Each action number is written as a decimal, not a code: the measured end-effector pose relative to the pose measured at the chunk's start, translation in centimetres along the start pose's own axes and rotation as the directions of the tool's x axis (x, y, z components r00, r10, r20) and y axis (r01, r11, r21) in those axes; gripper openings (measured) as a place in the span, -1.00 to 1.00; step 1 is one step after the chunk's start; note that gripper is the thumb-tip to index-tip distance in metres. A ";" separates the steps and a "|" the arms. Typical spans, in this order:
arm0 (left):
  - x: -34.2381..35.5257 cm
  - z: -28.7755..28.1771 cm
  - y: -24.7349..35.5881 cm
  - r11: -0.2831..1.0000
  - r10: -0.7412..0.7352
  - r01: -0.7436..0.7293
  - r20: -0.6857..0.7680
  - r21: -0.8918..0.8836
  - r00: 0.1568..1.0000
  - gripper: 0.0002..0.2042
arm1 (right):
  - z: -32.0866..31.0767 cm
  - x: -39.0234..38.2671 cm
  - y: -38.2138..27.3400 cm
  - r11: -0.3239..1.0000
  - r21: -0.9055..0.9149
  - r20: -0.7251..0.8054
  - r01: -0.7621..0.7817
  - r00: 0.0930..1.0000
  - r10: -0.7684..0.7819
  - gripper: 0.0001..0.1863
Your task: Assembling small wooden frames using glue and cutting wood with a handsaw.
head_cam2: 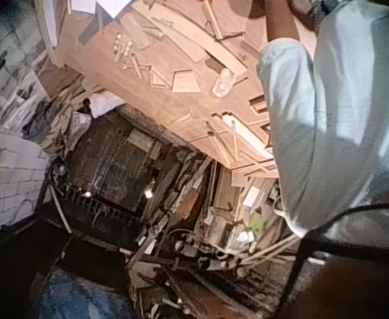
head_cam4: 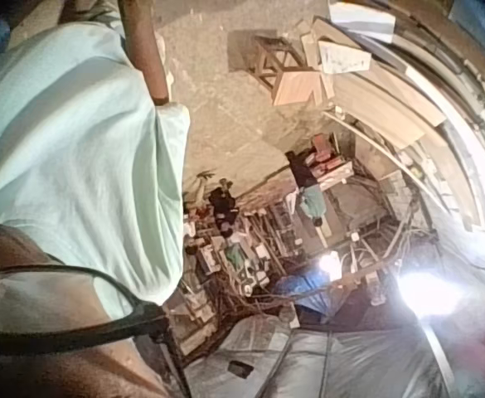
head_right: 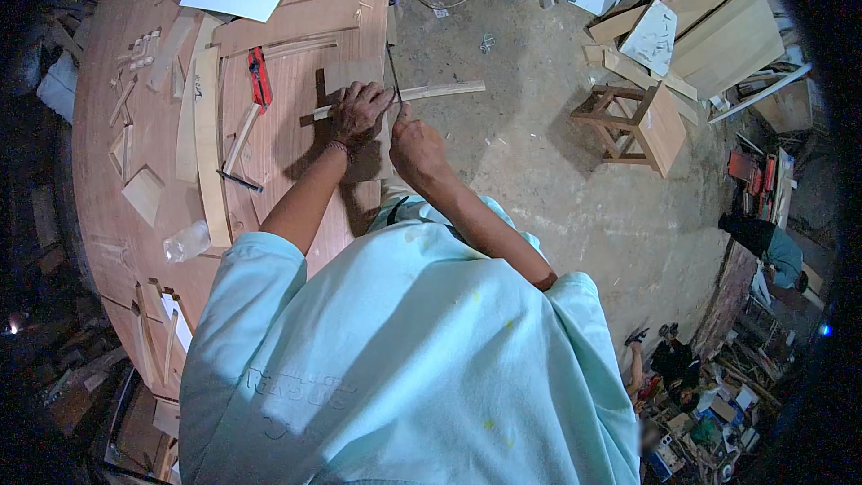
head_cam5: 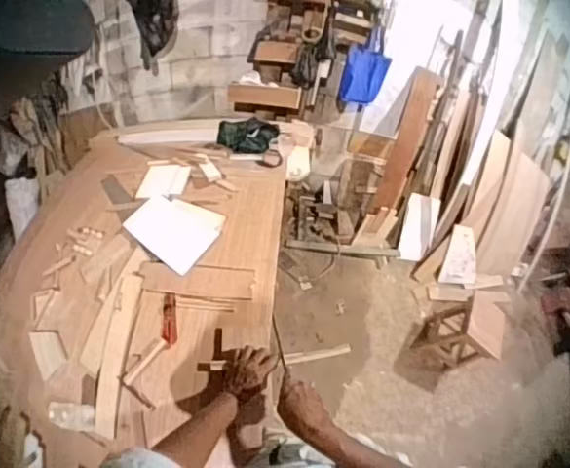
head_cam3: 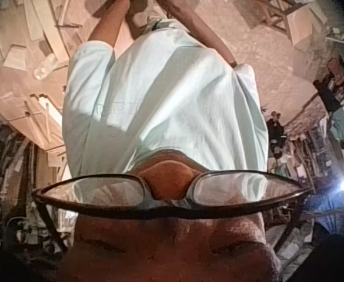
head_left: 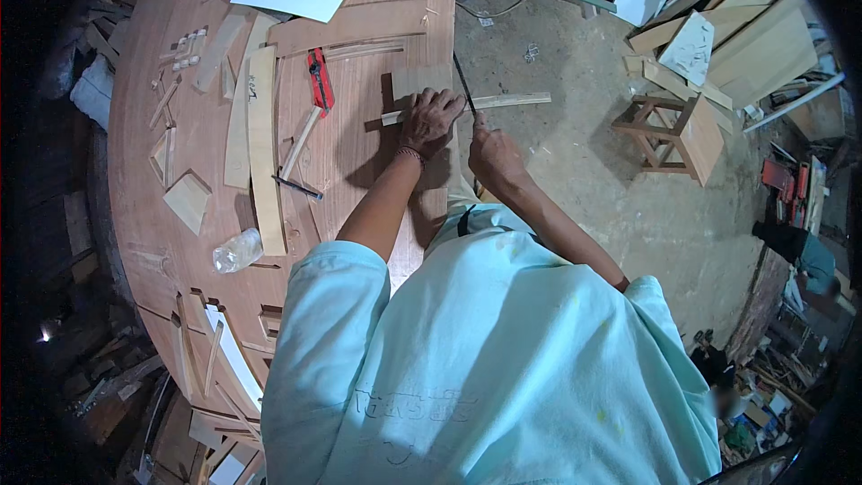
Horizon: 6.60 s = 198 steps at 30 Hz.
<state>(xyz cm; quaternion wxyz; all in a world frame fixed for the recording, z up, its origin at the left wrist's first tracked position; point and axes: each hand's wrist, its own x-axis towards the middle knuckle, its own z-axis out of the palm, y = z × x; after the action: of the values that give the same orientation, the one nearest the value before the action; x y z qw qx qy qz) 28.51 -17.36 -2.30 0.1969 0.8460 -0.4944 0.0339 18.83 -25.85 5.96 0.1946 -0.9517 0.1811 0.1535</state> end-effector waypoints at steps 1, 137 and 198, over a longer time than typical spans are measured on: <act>0.1 -0.1 0.0 1.000 -0.001 0.001 0.002 -0.022 1.000 -0.79 | 0.1 0.1 0.0 1.000 -0.013 -0.003 -0.008 1.000 0.008 -0.58; 0.2 -0.9 2.6 0.925 -0.362 0.354 0.037 0.139 0.931 -0.53 | 0.8 -3.3 1.3 0.999 0.023 -0.109 0.032 0.994 -0.029 -0.79; 0.1 -0.3 2.6 0.924 -0.353 0.350 -0.002 0.152 0.935 -0.55 | -0.5 -3.3 0.9 0.999 -0.037 -0.036 0.011 0.999 -0.012 -0.82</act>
<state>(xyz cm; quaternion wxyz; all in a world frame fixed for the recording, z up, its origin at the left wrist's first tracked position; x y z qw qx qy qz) 26.42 -18.43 -1.25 0.1294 0.9336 -0.3332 0.0245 15.62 -25.93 7.30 0.1747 -0.9588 0.1762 0.1384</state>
